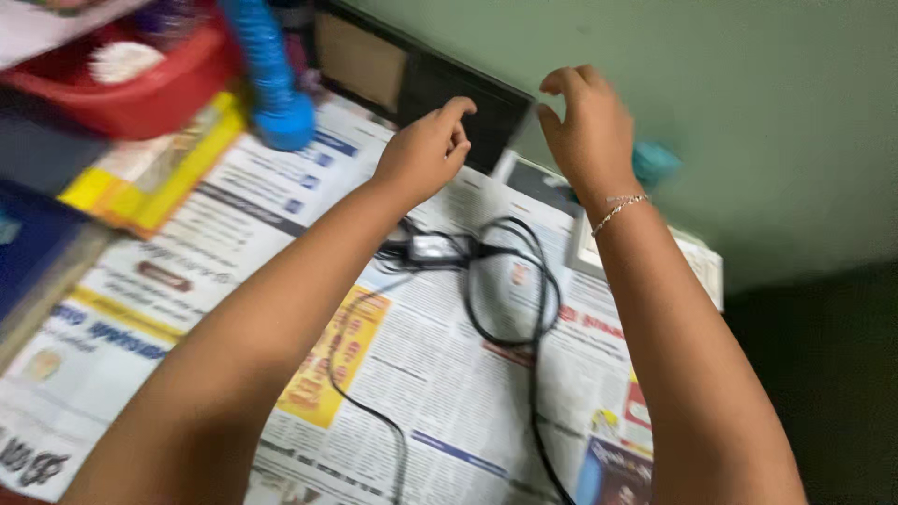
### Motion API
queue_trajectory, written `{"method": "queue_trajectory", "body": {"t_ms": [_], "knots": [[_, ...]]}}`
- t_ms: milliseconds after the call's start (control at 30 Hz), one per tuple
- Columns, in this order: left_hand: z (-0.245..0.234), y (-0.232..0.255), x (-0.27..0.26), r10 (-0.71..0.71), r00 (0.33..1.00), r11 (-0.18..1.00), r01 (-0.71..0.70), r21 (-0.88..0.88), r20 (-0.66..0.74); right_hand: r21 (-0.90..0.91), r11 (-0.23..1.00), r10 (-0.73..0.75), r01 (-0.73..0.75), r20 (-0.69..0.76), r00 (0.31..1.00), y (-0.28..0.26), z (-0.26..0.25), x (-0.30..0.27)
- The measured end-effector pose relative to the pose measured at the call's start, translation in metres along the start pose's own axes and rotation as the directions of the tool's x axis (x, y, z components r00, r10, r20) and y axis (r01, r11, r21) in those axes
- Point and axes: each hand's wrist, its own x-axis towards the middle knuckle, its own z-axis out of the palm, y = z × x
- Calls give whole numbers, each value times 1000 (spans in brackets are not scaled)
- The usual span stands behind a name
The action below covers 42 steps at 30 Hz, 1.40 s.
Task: The person wipes a table surface covered with newspaper using a dark cloth, then picks up a power strip and wipes it. The person then picks up a power adapter cable, places it on the table, and plugs it into the power strip.
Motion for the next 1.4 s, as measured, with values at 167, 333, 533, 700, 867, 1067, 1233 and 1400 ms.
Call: {"method": "queue_trajectory", "body": {"t_ms": [167, 333, 533, 700, 867, 1067, 1233, 1400], "knots": [[62, 61, 10, 191, 951, 972, -218, 91, 244, -246, 956, 158, -161, -30, 987, 100, -15, -53], [79, 80, 4, 179, 896, 949, -266, 169, 406, -36, 968, 252, -250, 134, 958, 164, 5, -89], [36, 23, -16, 29, 919, 939, -160, 306, 393, -244, 934, 309, -261, 184, 933, 149, 17, -76], [-20, -60, -53, -95, 970, 945, 17, 326, 223, -281, 957, 125, -66, 196, 973, 73, -15, -23], [-60, -113, -96, -232, 973, 951, 231, 207, -21, -96, 947, -289, 305, 155, 945, -38, -17, 22], [-91, -140, -127, -116, 913, 987, 151, 60, -391, 387, 749, -614, 537, 101, 783, -177, 66, 59], [-119, -176, -148, -243, 853, 960, 279, 10, -461, 528, 634, -692, 566, 58, 720, -251, 141, 74], [-122, -208, -161, -374, 762, 870, 486, 85, -529, 558, 545, -699, 626, -110, 706, -269, 170, 71]]}}
